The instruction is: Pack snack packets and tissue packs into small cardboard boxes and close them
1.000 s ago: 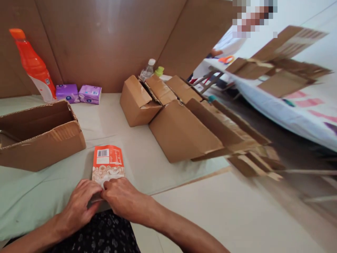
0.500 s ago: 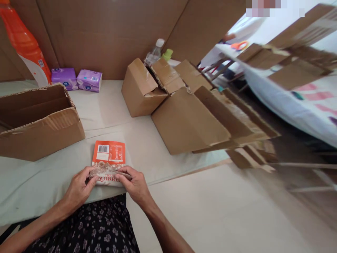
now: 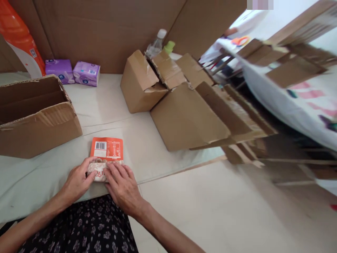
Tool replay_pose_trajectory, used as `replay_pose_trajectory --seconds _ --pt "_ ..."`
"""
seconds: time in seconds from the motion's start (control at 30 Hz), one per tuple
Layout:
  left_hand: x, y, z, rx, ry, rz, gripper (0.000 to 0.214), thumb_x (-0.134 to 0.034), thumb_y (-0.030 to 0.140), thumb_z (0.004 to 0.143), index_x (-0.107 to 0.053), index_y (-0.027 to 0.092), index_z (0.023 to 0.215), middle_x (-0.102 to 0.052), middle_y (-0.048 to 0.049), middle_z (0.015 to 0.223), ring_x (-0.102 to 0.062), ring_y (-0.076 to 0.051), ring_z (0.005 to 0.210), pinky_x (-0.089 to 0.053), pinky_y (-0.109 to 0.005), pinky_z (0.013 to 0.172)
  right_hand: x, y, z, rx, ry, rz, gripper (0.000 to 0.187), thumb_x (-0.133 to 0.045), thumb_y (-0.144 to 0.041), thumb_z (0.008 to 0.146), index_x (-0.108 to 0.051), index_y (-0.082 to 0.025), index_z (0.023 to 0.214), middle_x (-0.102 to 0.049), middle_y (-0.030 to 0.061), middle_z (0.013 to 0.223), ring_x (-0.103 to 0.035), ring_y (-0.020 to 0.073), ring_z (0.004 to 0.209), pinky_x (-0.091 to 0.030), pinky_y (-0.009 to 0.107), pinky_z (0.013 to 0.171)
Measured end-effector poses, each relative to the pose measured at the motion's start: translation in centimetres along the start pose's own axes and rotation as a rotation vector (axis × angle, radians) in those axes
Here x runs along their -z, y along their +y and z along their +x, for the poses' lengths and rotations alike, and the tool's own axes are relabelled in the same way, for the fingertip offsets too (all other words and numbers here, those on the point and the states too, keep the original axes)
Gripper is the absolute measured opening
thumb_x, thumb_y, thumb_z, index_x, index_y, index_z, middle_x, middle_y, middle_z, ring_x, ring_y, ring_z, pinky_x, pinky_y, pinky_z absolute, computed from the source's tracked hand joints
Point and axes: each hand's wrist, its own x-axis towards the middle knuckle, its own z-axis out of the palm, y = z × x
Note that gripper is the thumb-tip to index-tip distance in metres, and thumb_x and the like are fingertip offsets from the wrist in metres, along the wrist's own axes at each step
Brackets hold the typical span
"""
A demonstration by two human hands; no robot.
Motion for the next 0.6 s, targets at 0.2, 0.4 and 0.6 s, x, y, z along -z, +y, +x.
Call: replay_pose_trajectory --seconds 0.2,0.4,0.6 --pt "1.6 1.0 -0.4 -0.007 0.058 -0.207 0.035 -0.048 0.034 0.093 -0.058 0.018 0.122 -0.069 0.0005 0.072 -0.063 -0.016 0.063 -0.05 -0.027 0.063 -0.4 1.5 2.1 0.146 0.102 0.097 0.035 -0.05 -0.004 0.092 -0.065 -0.01 0.123 -0.073 0.0166 0.121 -0.068 0.0278 0.113 -0.054 0.041 0.088" --pt "4.0 -1.0 -0.2 -0.08 0.307 -0.426 0.07 -0.069 0.053 0.084 -0.044 0.021 0.142 -0.058 -0.0147 0.136 -0.055 -0.028 0.126 -0.044 -0.044 0.105 4.1 3.7 3.4 -0.212 0.13 0.55 0.032 -0.053 -0.012 0.096 -0.071 -0.021 0.121 -0.077 0.0071 0.112 -0.074 0.0199 0.099 -0.057 0.028 0.086" --pt "2.4 -2.9 2.6 -0.069 0.053 -0.64 0.123 -0.085 0.059 0.066 -0.013 0.023 0.159 -0.033 -0.0219 0.16 -0.034 -0.037 0.148 -0.031 -0.054 0.119 4.2 5.0 2.6 -0.739 0.068 1.182 0.03 -0.067 -0.046 0.091 -0.078 -0.021 0.103 -0.078 0.007 0.098 -0.072 0.0235 0.087 -0.058 0.034 0.082"
